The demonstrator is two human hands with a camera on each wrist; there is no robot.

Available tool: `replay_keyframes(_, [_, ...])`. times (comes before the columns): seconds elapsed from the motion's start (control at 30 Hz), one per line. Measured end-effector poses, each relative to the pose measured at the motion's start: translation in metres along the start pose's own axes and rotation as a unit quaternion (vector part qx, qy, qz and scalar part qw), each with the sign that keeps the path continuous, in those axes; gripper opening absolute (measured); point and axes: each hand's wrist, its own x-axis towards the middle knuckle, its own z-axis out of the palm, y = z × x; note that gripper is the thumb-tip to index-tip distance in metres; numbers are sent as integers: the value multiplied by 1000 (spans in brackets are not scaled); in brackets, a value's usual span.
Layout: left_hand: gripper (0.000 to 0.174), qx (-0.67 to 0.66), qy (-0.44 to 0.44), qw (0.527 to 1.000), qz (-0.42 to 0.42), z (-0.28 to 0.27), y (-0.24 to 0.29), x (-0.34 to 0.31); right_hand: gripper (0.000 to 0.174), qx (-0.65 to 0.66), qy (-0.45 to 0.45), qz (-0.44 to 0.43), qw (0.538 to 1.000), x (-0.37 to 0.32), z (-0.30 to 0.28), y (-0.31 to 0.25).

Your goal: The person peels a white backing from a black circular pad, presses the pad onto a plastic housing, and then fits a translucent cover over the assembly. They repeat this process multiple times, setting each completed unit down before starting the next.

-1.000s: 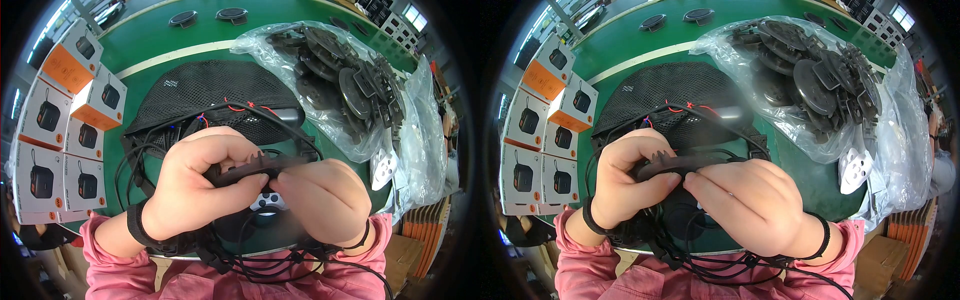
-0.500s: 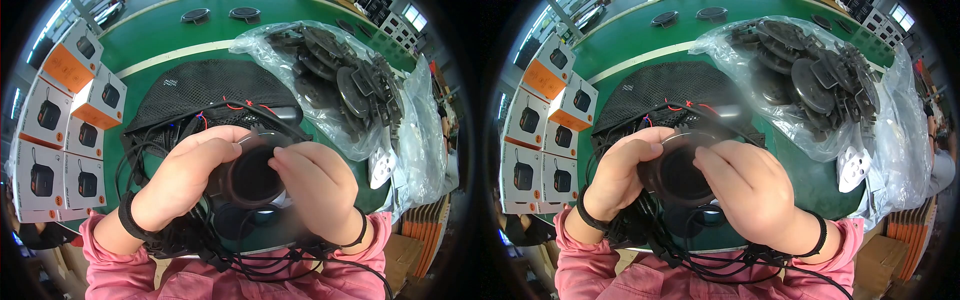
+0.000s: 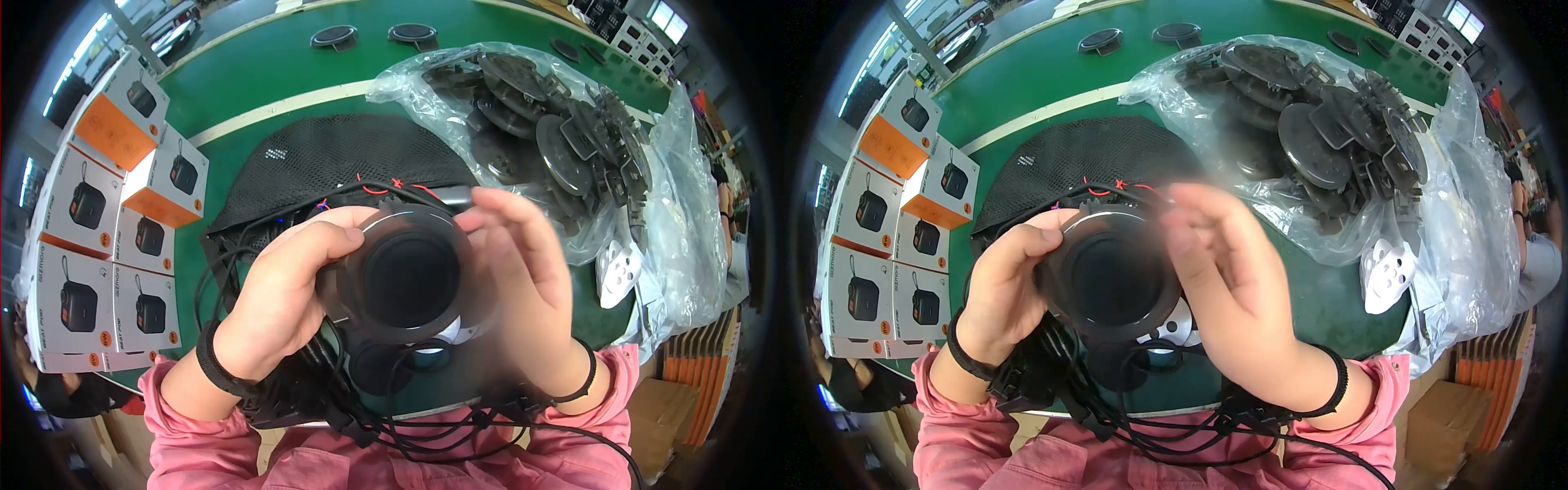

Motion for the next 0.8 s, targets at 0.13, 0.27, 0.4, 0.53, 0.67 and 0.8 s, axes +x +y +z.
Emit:
replay_keyframes(0.13, [34,-4,6,1000,20,3,3,0,37,262,-82,168,947,7,7,-1])
replay_keyframes(0.27, [29,32,12,999,24,-1,11,3,38,192,-123,220,949,13,-2,-4])
replay_keyframes(0.4, [16,126,71,982,118,-4,36,14,40,185,-56,190,963,13,-1,-2])
replay_keyframes(0.53, [11,121,127,967,186,-35,89,65,39,155,-71,214,962,13,-3,-1])
replay_keyframes(0.67, [11,150,250,950,111,-108,116,125,30,163,-62,189,966,15,-7,-1])
replay_keyframes(0.8, [11,201,245,946,74,-164,122,163,25,183,-44,165,968,14,-9,-4])
